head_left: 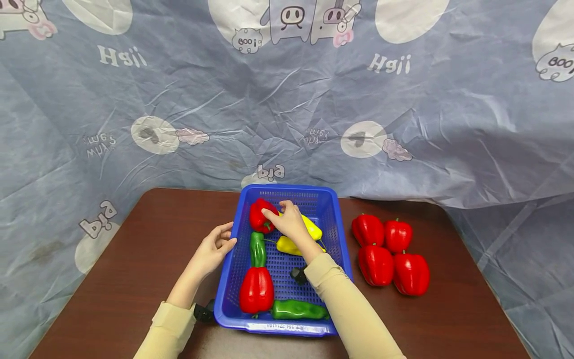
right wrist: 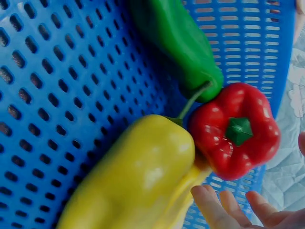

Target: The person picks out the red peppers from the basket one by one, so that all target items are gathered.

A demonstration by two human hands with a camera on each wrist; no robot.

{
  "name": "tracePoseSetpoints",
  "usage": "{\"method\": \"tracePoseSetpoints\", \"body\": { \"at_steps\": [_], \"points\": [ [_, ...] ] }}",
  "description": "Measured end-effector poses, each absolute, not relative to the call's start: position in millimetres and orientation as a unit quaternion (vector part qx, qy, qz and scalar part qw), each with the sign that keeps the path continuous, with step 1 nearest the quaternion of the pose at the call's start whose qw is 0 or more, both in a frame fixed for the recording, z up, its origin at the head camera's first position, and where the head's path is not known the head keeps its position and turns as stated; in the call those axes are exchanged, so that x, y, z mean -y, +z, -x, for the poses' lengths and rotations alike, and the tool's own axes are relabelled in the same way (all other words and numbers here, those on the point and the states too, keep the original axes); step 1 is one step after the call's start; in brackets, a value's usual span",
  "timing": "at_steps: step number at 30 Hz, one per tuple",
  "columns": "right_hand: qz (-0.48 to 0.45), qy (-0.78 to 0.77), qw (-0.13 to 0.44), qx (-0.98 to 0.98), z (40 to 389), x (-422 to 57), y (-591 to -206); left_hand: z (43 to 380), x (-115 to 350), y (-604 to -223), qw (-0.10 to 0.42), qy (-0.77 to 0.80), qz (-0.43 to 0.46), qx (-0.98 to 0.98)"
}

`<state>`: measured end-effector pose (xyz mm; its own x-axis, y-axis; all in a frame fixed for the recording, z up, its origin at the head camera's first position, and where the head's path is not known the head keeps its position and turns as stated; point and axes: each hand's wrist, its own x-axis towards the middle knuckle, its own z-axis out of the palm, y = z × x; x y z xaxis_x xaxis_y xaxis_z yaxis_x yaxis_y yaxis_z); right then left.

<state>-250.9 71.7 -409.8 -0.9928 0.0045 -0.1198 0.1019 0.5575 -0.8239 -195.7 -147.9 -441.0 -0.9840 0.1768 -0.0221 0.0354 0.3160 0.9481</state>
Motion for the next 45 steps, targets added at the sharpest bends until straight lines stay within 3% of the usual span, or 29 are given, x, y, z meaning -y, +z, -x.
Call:
{"method": "tracePoseSetpoints", "body": {
  "at_steps": [10, 25, 34, 45],
  "points": [
    [-0.061, -0.444, 0.064, -0.892, 248.8, -62.3, -421.0, 192.9, 145.4, -442.6, 0.069, 0.582, -0.066, -0.807],
    [-0.086, -0.427, 0.034, -0.900, 245.2, -57.6, -420.5, 191.1, 138.9, -442.6, 0.067, 0.588, -0.064, -0.803],
    [-0.090, -0.456, 0.034, -0.885, 240.6, -77.3, -401.5, 193.4, 140.6, -442.6, 0.061, 0.583, -0.069, -0.807],
    [-0.075, -0.551, -0.021, -0.831, 229.5, -113.6, -378.1, 193.6, 147.6, -440.0, 0.053, 0.575, -0.074, -0.813]
  ]
}}
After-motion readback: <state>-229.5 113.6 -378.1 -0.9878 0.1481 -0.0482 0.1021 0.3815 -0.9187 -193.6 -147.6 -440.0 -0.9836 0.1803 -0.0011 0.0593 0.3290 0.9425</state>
